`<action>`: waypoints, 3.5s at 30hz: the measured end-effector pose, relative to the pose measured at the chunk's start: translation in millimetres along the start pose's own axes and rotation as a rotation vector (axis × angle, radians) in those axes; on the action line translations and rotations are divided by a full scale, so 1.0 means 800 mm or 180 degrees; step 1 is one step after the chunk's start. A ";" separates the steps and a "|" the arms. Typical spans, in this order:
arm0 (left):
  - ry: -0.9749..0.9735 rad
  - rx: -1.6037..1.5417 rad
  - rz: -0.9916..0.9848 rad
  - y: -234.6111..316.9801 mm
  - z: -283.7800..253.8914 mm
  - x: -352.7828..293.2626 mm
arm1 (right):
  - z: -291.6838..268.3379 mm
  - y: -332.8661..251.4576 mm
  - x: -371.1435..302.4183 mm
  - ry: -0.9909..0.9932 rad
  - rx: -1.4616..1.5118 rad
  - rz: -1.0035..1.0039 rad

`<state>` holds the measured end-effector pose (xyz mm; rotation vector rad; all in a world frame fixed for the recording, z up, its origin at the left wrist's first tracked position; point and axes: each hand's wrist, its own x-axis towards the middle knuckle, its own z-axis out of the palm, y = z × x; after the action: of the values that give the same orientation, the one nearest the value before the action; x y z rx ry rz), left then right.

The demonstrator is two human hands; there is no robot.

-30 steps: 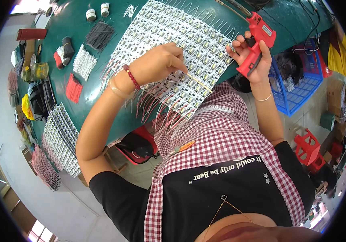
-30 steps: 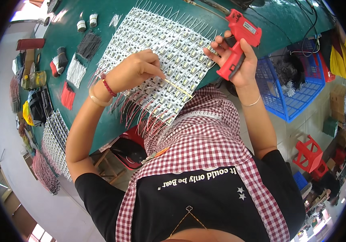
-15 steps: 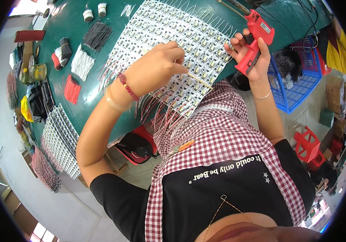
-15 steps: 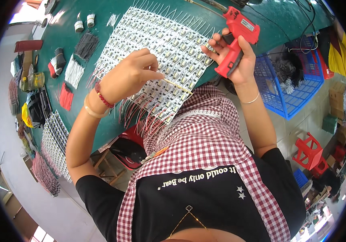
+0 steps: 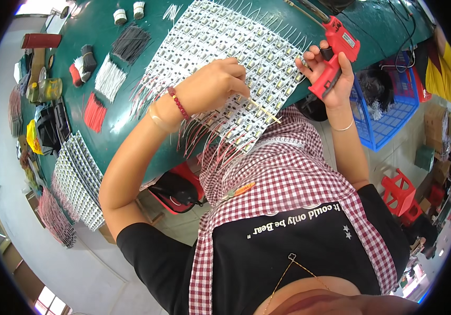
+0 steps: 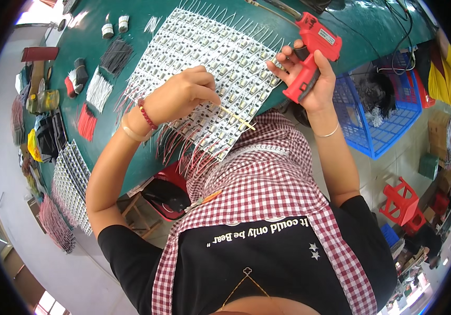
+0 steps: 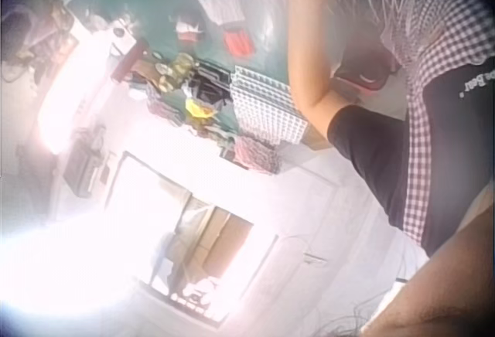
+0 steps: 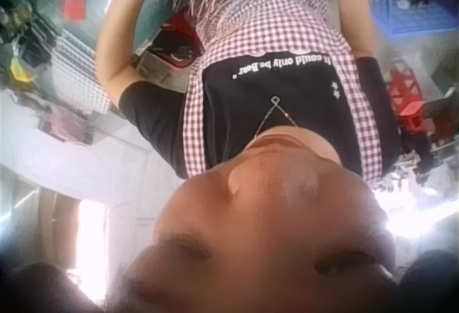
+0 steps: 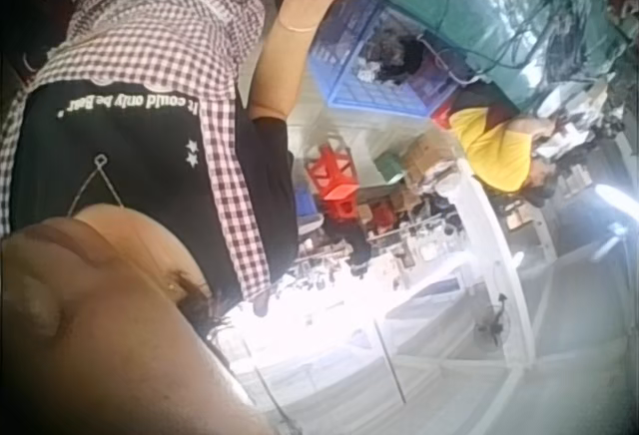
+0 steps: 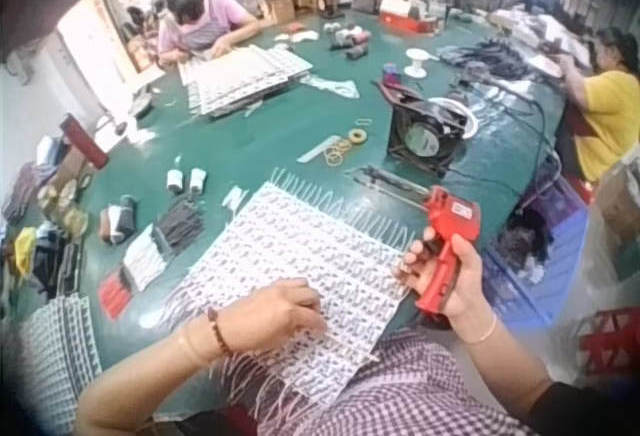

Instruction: The person uses a soldering iron to attach wires to a large LED panel. They repeatedly pick up individual wires, position them on the panel, and apply heat to secure them. The person also uses a wooden stick to adjust the wires during the process.

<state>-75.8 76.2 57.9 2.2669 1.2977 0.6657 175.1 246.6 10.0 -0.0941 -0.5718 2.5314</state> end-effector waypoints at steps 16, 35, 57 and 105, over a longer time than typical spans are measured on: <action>-0.0309 -0.0190 -0.0087 0.001 -0.004 -0.020 | -0.002 0.001 0.000 0.0116 0.0054 -0.0001; 0.2195 0.1196 -0.2516 -0.148 -0.116 -0.029 | 0.000 0.005 0.000 0.0173 0.0038 0.0063; 0.2548 0.1326 -0.1506 -0.182 -0.097 0.072 | -0.006 0.001 -0.004 -0.0051 0.0285 -0.0002; 0.0729 0.2413 -0.2076 0.184 0.168 -0.040 | -0.008 -0.001 0.003 -0.0015 0.0140 0.0143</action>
<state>89.0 -37.9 32.7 2.0614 2.5740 0.2004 174.6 251.0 4.3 -0.0861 -0.5211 2.5868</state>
